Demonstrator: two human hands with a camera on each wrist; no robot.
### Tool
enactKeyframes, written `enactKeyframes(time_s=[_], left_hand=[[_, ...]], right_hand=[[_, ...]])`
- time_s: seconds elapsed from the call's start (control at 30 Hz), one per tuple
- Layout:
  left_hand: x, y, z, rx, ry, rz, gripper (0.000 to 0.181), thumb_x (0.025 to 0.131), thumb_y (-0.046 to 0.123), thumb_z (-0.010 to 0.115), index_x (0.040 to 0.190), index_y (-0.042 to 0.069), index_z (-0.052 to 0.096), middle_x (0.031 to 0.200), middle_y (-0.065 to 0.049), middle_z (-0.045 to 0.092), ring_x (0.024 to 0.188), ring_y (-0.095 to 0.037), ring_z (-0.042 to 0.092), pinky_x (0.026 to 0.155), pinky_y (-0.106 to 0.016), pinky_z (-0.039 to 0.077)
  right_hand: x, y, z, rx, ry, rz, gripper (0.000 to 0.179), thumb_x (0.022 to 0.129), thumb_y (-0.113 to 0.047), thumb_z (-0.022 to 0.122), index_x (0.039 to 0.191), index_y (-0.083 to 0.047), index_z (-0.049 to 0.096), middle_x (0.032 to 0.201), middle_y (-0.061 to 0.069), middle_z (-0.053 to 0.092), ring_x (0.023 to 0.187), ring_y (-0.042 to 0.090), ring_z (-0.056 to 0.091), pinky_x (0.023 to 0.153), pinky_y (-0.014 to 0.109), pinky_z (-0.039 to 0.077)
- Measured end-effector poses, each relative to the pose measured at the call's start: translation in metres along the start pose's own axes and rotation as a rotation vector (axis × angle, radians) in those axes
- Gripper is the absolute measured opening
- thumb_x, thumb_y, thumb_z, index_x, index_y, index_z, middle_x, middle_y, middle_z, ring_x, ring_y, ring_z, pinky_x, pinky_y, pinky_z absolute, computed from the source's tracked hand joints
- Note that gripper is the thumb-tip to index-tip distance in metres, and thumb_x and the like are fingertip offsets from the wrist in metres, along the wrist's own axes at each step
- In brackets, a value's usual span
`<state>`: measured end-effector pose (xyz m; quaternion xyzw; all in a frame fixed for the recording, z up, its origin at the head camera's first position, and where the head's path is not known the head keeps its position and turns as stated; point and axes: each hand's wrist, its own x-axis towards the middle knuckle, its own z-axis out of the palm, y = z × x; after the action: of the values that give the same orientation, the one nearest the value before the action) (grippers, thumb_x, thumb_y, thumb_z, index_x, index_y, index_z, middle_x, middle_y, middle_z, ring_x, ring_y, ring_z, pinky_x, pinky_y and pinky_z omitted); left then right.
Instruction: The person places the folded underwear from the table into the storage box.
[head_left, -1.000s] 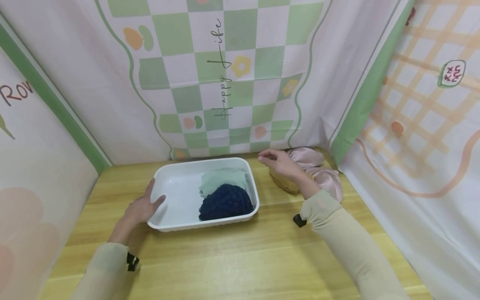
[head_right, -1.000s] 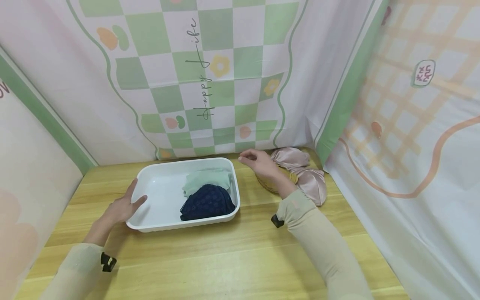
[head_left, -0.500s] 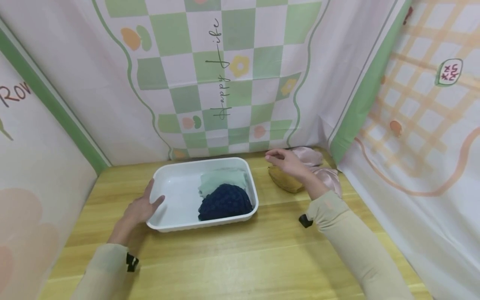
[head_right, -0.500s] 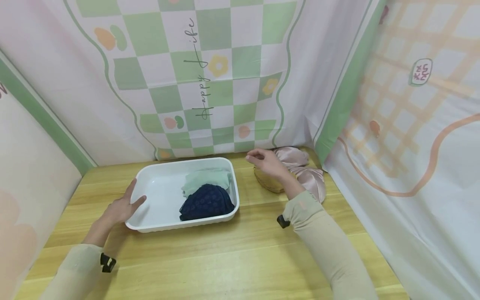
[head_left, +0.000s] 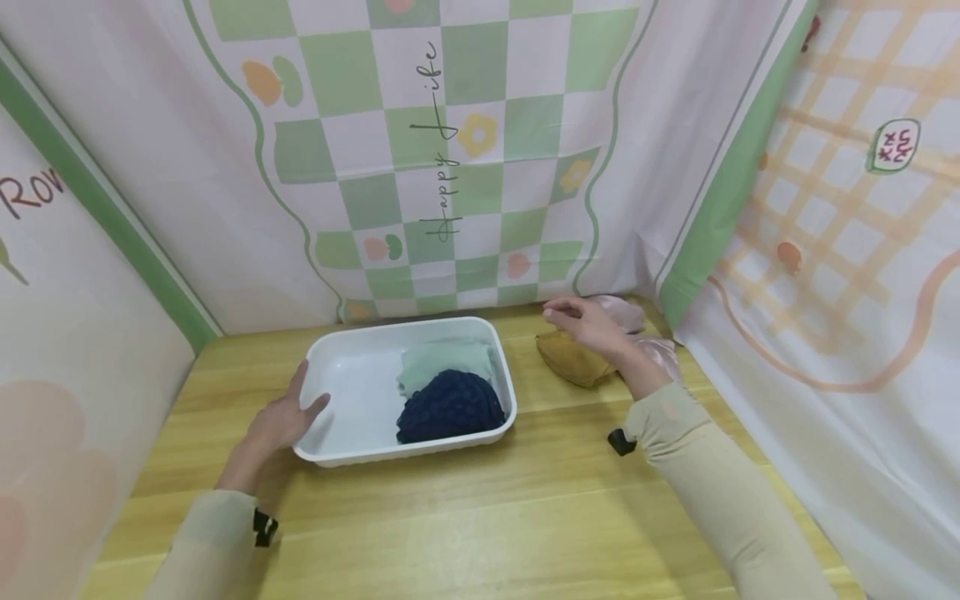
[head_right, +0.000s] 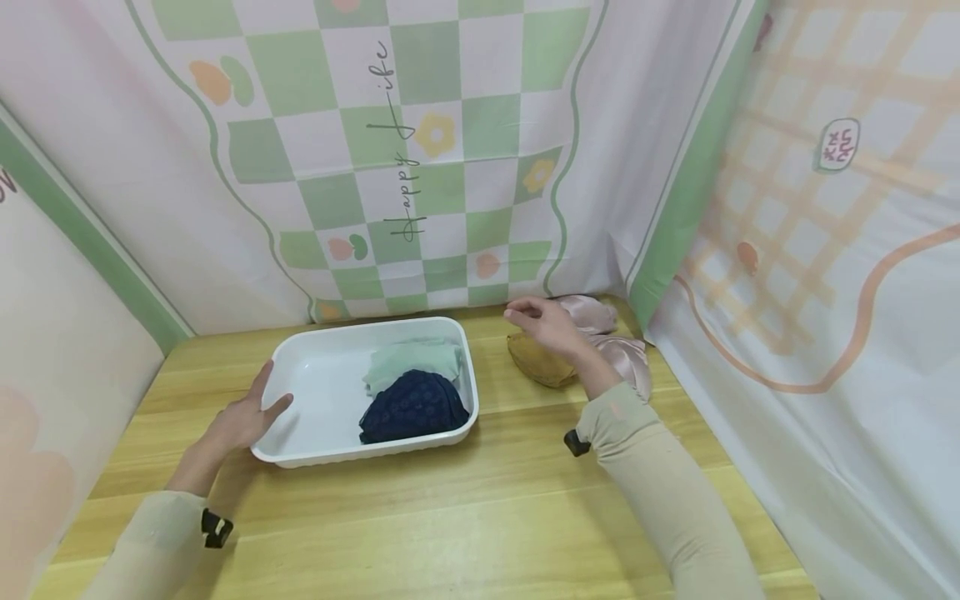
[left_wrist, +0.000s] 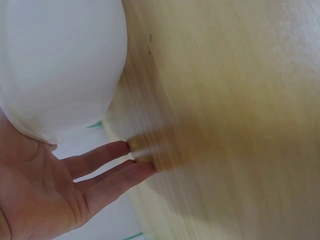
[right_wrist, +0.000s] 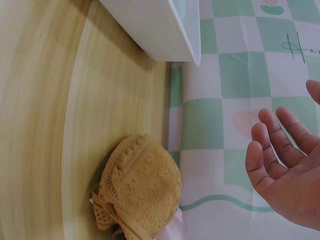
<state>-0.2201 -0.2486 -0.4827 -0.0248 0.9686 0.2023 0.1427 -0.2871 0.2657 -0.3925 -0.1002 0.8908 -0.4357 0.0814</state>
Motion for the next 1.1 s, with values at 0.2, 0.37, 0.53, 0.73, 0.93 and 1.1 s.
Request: enactKeyframes(time_s=[0.2, 0.37, 0.53, 0.73, 0.93, 1.1], left_hand=[[0.000, -0.001, 0.000, 0.004, 0.000, 0.002, 0.092, 0.099, 0.070, 0.025, 0.157, 0.016, -0.023, 0.150, -0.040, 0.033, 0.121, -0.058, 0.053, 0.093, -0.062, 0.048], [0.000, -0.001, 0.001, 0.003, 0.008, 0.008, 0.092, 0.100, 0.069, 0.025, 0.157, 0.015, -0.022, 0.149, -0.040, 0.035, 0.120, -0.058, 0.053, 0.093, -0.062, 0.048], [0.001, -0.002, 0.002, 0.003, 0.011, 0.006, 0.092, 0.100, 0.069, 0.025, 0.157, 0.016, -0.022, 0.149, -0.040, 0.035, 0.121, -0.058, 0.052, 0.095, -0.063, 0.047], [0.001, -0.001, 0.002, -0.005, 0.007, 0.002, 0.092, 0.099, 0.069, 0.025, 0.157, 0.016, -0.023, 0.151, -0.039, 0.032, 0.124, -0.059, 0.050, 0.095, -0.064, 0.047], [0.001, 0.000, 0.001, 0.004, 0.010, 0.007, 0.090, 0.101, 0.066, 0.026, 0.157, 0.015, -0.022, 0.150, -0.039, 0.034, 0.121, -0.058, 0.053, 0.094, -0.062, 0.048], [0.002, 0.000, 0.002, 0.012, 0.012, 0.006, 0.091, 0.100, 0.067, 0.026, 0.157, 0.015, -0.022, 0.149, -0.039, 0.036, 0.115, -0.055, 0.058, 0.089, -0.059, 0.050]], right_hand=[[-0.002, 0.006, -0.006, -0.010, 0.007, 0.011, 0.058, 0.100, -0.055, 0.051, 0.141, -0.013, 0.052, 0.141, 0.015, 0.057, 0.128, 0.036, 0.055, 0.105, 0.052, 0.046], [-0.004, 0.010, -0.010, -0.018, 0.011, 0.021, 0.059, 0.101, -0.054, 0.049, 0.142, -0.011, 0.052, 0.140, 0.018, 0.058, 0.129, 0.038, 0.054, 0.107, 0.053, 0.044], [-0.007, 0.012, -0.014, -0.030, 0.018, 0.017, 0.058, 0.102, -0.053, 0.048, 0.142, -0.012, 0.052, 0.136, 0.019, 0.060, 0.127, 0.036, 0.055, 0.106, 0.053, 0.045], [-0.009, 0.019, -0.019, -0.034, 0.021, 0.020, 0.058, 0.102, -0.051, 0.049, 0.144, -0.010, 0.050, 0.140, 0.020, 0.058, 0.130, 0.039, 0.054, 0.108, 0.054, 0.045], [-0.010, 0.027, -0.020, -0.013, 0.039, 0.020, 0.056, 0.103, -0.046, 0.051, 0.141, -0.006, 0.052, 0.143, 0.019, 0.054, 0.132, 0.039, 0.053, 0.109, 0.055, 0.044], [-0.007, 0.037, -0.022, 0.006, 0.055, -0.003, 0.049, 0.104, -0.039, 0.053, 0.135, 0.000, 0.056, 0.141, 0.021, 0.055, 0.128, 0.040, 0.055, 0.107, 0.053, 0.046]])
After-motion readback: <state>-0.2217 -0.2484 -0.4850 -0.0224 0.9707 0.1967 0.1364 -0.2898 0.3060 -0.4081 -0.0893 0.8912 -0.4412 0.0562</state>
